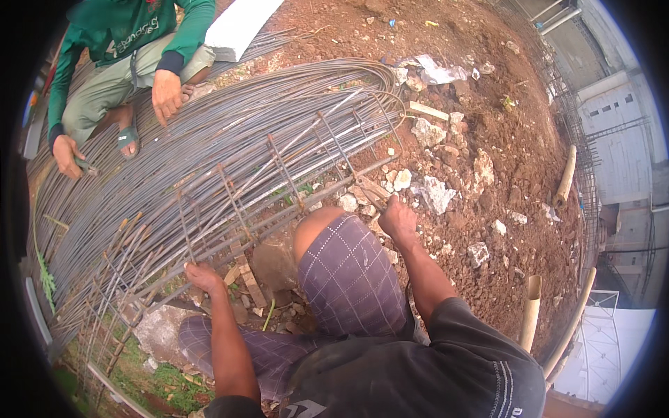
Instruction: The person assembles a cylindrical rebar cage by tying intersecting steel bars with wire using pliers. A second person assists by holding the structure and tying additional sections. The person uses a tape measure to check spacing and continues securing the cage.
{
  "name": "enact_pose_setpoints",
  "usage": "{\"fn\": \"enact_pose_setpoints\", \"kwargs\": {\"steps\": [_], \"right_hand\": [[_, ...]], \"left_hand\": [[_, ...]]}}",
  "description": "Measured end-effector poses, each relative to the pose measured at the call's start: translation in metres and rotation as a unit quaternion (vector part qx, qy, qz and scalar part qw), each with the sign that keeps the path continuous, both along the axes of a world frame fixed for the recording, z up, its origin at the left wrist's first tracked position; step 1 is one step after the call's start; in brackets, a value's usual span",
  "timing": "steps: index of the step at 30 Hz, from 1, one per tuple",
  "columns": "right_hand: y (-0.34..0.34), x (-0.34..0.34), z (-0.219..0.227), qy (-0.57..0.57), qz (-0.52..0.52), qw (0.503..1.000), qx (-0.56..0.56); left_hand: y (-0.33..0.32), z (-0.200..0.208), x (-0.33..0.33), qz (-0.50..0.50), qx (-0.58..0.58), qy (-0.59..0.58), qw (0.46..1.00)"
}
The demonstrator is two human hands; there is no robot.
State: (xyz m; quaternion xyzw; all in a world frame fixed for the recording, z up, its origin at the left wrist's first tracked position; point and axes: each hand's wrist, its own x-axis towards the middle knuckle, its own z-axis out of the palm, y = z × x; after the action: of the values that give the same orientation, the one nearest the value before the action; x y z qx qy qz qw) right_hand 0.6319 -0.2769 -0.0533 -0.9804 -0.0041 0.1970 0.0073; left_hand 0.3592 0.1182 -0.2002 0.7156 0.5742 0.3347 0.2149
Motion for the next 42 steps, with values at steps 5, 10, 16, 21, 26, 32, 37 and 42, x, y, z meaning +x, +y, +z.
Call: {"fn": "enact_pose_setpoints", "kwargs": {"steps": [5, 10, 16, 21, 26, 32, 37, 42], "right_hand": [[0.013, -0.018, -0.018, 0.03, -0.06, 0.997, 0.037], [-0.009, 0.006, -0.005, 0.045, 0.035, 0.998, 0.023], [0.02, -0.003, -0.021, 0.036, -0.005, 0.997, 0.07], [0.038, -0.035, -0.097, 0.2, -0.203, 0.812, 0.509], [0.016, -0.009, -0.064, 0.083, -0.021, 0.99, 0.116], [-0.037, 0.092, -0.019, -0.222, 0.246, 0.941, -0.071], [-0.005, 0.082, 0.019, 0.365, 0.08, 0.925, 0.07], [-0.062, -0.013, -0.053, 0.49, -0.224, 0.705, 0.461]], "left_hand": [[0.008, -0.01, 0.002, 0.085, -0.224, -0.277, 0.93], [-0.001, 0.004, 0.019, 0.108, -0.261, -0.338, 0.898], [0.026, -0.034, -0.016, 0.093, -0.138, -0.197, 0.966], [0.007, 0.014, 0.022, 0.135, -0.261, -0.25, 0.923], [0.004, 0.057, 0.032, 0.164, -0.333, -0.287, 0.883], [0.005, 0.035, 0.034, 0.168, -0.32, -0.235, 0.902], [0.018, 0.02, 0.017, 0.112, -0.268, -0.212, 0.933], [0.007, 0.016, 0.017, 0.149, -0.264, -0.252, 0.919]]}}
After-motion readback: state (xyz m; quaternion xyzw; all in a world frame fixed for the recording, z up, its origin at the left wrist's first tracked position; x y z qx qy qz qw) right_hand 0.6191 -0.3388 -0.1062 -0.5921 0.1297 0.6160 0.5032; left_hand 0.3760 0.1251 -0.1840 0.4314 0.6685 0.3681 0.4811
